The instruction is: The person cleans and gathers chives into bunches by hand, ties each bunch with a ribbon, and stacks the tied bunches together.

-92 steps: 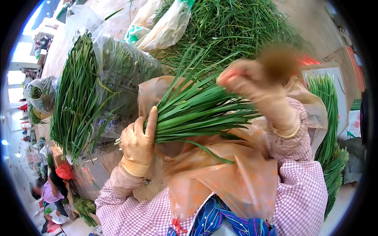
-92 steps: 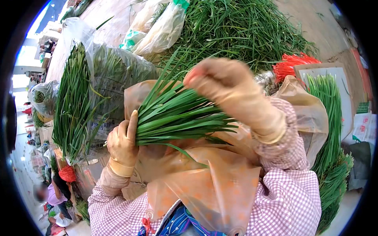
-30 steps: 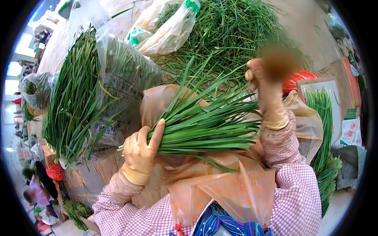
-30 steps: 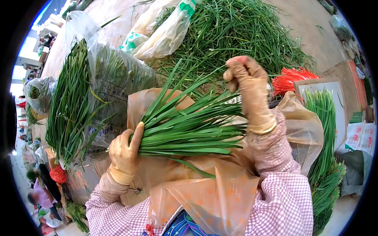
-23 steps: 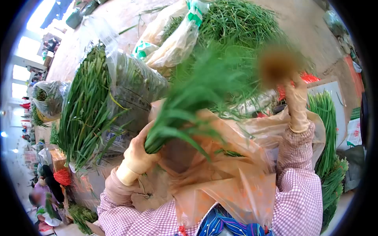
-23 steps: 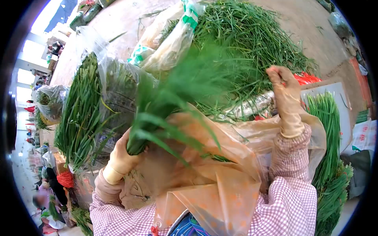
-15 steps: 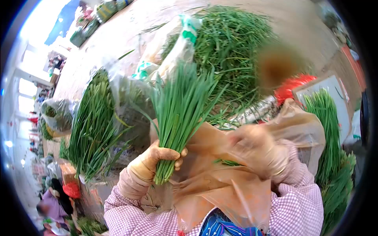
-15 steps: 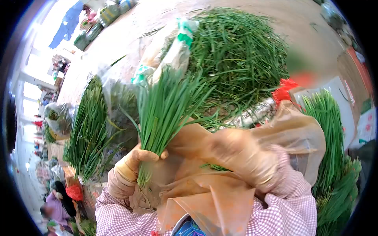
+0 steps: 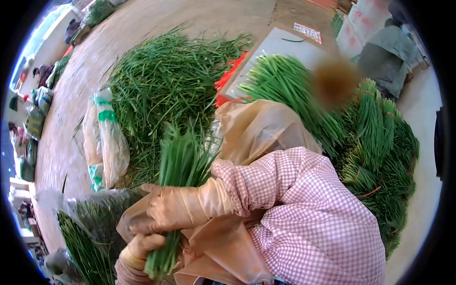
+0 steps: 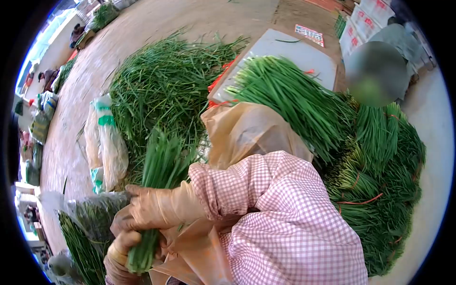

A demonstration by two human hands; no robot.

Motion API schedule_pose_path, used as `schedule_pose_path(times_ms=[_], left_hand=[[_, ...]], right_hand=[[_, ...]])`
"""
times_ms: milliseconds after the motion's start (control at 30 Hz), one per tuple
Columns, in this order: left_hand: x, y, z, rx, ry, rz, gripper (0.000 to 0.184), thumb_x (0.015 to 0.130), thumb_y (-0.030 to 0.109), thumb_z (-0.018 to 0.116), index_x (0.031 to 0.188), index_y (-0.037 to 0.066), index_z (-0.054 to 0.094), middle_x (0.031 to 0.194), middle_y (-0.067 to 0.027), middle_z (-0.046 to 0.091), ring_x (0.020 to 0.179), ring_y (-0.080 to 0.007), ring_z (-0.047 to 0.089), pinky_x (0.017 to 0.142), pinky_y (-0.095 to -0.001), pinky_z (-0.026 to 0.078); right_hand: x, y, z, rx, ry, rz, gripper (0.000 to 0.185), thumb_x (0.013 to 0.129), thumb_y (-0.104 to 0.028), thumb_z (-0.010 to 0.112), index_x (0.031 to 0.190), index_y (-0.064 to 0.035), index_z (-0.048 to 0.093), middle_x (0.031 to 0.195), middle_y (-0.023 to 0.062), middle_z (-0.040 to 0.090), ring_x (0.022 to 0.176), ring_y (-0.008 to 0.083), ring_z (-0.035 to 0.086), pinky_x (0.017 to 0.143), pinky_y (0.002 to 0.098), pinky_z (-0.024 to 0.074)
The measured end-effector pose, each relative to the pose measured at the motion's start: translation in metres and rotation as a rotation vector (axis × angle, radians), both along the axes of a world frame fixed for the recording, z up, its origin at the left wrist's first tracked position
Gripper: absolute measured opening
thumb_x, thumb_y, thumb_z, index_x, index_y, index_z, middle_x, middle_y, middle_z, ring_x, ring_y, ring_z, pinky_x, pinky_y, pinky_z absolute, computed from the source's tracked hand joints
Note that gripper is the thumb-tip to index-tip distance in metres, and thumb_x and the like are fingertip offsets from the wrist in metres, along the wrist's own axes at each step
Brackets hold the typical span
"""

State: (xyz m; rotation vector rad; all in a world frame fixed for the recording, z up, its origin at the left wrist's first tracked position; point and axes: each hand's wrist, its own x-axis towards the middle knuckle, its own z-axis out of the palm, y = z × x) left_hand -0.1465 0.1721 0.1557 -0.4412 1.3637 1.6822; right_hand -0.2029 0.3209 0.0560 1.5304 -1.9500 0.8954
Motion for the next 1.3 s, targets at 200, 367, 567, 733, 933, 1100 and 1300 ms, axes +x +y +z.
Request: schedule_pose_path(times_ms=[200, 367, 567, 733, 933, 1100, 1300], left_hand=[[-0.083, 0.003, -0.019, 0.308, 0.324, -0.255, 0.080, 0.092, 0.063, 0.032, 0.124, -0.008, 0.047, 0.078, -0.0265, 0.063, 0.063, -0.0312, 0.064, 0.052, -0.0376, 0.053], [-0.128, 0.074, -0.044, 0.036, 0.592, -0.189, 0.044, 0.095, 0.033, 0.050, 0.125, 0.001, 0.053, 0.092, -0.0109, 0.067, 0.077, -0.0190, 0.065, 0.069, -0.0286, 0.053], [-0.151, 0.197, -0.095, -0.073, 1.016, -0.310, 0.026, 0.089, 0.014, 0.061, 0.111, 0.000, 0.063, 0.095, -0.0055, 0.067, 0.082, -0.0083, 0.061, 0.071, -0.0210, 0.048], [-0.158, 0.289, -0.104, -0.467, 1.704, -0.412, 0.035, 0.083, 0.025, 0.063, 0.109, 0.003, 0.063, 0.094, -0.0194, 0.067, 0.090, -0.0318, 0.064, 0.082, -0.0390, 0.050], [-0.168, 0.347, -0.108, -0.596, 1.382, -0.906, 0.028, 0.082, 0.025, 0.060, 0.096, 0.002, 0.068, 0.088, -0.0202, 0.067, 0.088, -0.0359, 0.063, 0.081, -0.0436, 0.049], [-0.165, 0.374, -0.096, -0.337, 1.039, -1.053, 0.026, 0.084, 0.028, 0.057, 0.091, 0.007, 0.070, 0.069, -0.0012, 0.068, 0.058, -0.0123, 0.062, 0.062, -0.0290, 0.052], [-0.152, 0.385, -0.109, -0.249, 1.046, -1.119, 0.027, 0.084, 0.028, 0.056, 0.093, 0.007, 0.070, 0.069, -0.0024, 0.069, 0.062, -0.0147, 0.064, 0.064, -0.0302, 0.052]], right_hand=[[-0.012, 0.126, 0.062, -0.550, -0.734, -0.206, 0.069, 0.071, -0.021, 0.078, 0.129, -0.0031, 0.045, 0.102, 0.0095, 0.067, 0.086, 0.0213, 0.065, 0.078, 0.0342, 0.0525], [0.042, 0.280, 0.172, -0.684, -1.154, -0.761, 0.056, 0.073, -0.020, 0.071, 0.120, -0.0005, 0.049, 0.090, 0.0067, 0.062, 0.074, 0.0127, 0.059, 0.064, 0.0260, 0.0489], [0.079, 0.368, 0.181, -0.564, -1.054, -1.203, 0.052, 0.071, -0.017, 0.069, 0.114, 0.0036, 0.048, 0.074, 0.0032, 0.057, 0.059, 0.0066, 0.052, 0.052, 0.0194, 0.0446], [0.060, 0.391, 0.107, -0.582, -1.345, -1.222, 0.055, 0.070, -0.013, 0.074, 0.116, 0.0040, 0.048, 0.074, 0.0052, 0.059, 0.058, 0.0109, 0.056, 0.052, 0.0239, 0.0473], [0.028, 0.407, 0.068, -0.471, -1.380, -1.220, 0.049, 0.073, -0.015, 0.074, 0.116, -0.0010, 0.056, 0.075, 0.0031, 0.059, 0.064, 0.0109, 0.057, 0.053, 0.0244, 0.0456], [-0.006, 0.420, 0.044, -0.089, -1.056, -1.374, 0.066, 0.073, -0.032, 0.073, 0.125, 0.0004, 0.050, 0.106, 0.0189, 0.065, 0.092, 0.0285, 0.064, 0.079, 0.0347, 0.0503], [-0.039, 0.376, -0.015, 0.425, -0.762, -1.570, 0.089, 0.080, -0.060, 0.059, 0.136, 0.0040, 0.036, 0.125, 0.0271, 0.051, 0.117, 0.0399, 0.049, 0.099, 0.0444, 0.0389]])
